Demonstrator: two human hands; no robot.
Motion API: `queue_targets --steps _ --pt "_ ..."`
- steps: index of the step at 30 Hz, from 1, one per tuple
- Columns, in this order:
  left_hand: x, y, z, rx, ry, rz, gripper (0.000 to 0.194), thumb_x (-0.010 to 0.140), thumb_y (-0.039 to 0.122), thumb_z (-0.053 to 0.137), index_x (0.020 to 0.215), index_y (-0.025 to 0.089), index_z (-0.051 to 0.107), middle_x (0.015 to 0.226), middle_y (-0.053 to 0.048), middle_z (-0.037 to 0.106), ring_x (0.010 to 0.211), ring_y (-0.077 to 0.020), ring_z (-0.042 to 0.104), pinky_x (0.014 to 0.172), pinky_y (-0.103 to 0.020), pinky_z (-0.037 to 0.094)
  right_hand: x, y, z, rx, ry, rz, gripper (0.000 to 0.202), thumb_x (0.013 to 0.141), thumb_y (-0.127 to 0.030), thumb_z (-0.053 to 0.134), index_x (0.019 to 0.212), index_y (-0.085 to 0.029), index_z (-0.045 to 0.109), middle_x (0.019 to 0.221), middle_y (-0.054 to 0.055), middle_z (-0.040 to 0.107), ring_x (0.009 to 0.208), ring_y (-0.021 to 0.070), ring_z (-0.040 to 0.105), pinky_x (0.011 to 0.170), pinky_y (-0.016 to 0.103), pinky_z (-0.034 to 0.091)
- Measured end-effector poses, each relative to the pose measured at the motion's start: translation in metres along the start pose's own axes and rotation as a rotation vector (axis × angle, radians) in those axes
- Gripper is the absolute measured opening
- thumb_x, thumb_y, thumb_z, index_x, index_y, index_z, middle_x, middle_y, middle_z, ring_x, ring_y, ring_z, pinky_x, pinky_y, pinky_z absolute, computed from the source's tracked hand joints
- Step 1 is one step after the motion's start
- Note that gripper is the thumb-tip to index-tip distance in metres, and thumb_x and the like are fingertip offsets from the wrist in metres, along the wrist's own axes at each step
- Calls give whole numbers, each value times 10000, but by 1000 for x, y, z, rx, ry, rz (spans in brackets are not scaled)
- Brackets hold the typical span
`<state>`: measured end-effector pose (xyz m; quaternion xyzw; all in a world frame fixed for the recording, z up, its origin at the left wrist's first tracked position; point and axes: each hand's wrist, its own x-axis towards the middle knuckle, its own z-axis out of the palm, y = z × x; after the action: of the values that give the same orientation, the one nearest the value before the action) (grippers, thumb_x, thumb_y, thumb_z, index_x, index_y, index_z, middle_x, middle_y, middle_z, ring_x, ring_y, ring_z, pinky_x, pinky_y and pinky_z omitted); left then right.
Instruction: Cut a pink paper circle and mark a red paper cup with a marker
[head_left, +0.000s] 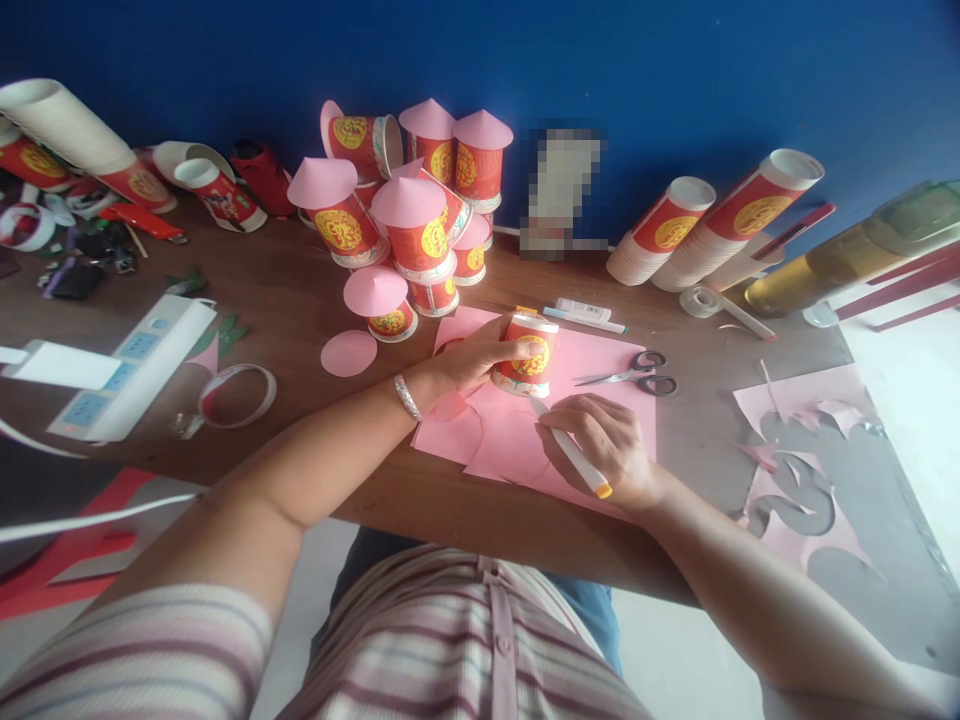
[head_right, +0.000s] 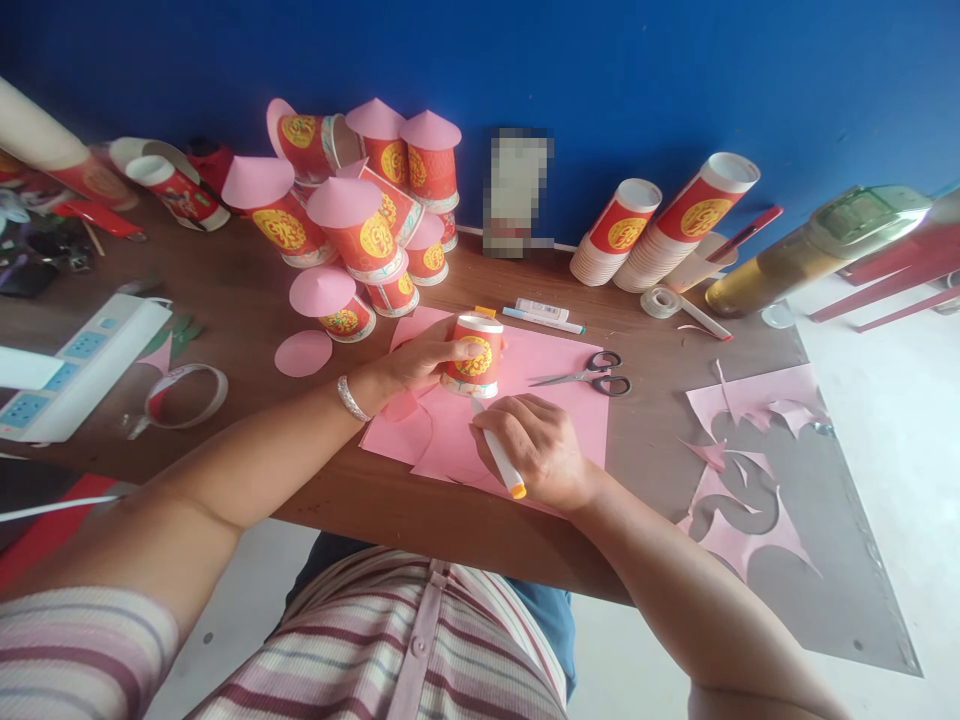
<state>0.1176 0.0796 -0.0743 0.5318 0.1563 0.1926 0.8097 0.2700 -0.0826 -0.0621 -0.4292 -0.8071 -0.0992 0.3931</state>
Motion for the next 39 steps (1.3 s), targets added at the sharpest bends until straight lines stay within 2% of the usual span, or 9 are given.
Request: queue_targets --steps 13,19,26,29,34,39 --pt "0 0 -2 15 -31 3 471 756 496 908 986 149 690 933 -71 686 817 -166 655 720 -284 546 3 2 -2 -17 -8 -3 195 963 -52 654 1056 -216 608 793 0 706 663 150 672 633 286 568" --pt "1 0 -1 9 -35 6 473 746 493 917 982 147 696 918 -65 691 797 -163 654 708 -286 532 4 3 -3 6 -28 -12 233 937 -32 661 1081 -212 626 809 9 722 679 163 692 642 300 588" --pt "0 -2 -2 -4 -27 -2 479 756 478 907 1020 148 681 981 -93 704 854 -182 668 727 -284 548 4 0 -4 34 10 -57 310 882 -10 685 1099 -225 633 781 -13 699 700 171 696 669 318 625" --pt "1 -3 -3 -24 -16 6 461 764 455 901 1024 151 673 963 -80 699 861 -182 668 735 -284 554 6 -2 -5 43 6 -65 300 880 -27 691 1084 -239 631 771 -33 694 676 155 683 765 348 674" --pt "3 -1 -4 -90 12 8 484 749 421 917 1076 154 681 877 -30 687 779 -156 655 744 -297 562 7 -4 -4 108 -28 -35 249 913 -34 665 1052 -233 612 771 -49 692 609 124 639 1026 506 664" --pt "4 1 -6 -125 39 4 530 729 399 923 1147 149 712 937 -48 721 849 -185 694 814 -345 585 6 -5 -1 192 -32 20 280 912 -34 644 1083 -254 616 785 -65 698 627 127 651 1109 583 622"
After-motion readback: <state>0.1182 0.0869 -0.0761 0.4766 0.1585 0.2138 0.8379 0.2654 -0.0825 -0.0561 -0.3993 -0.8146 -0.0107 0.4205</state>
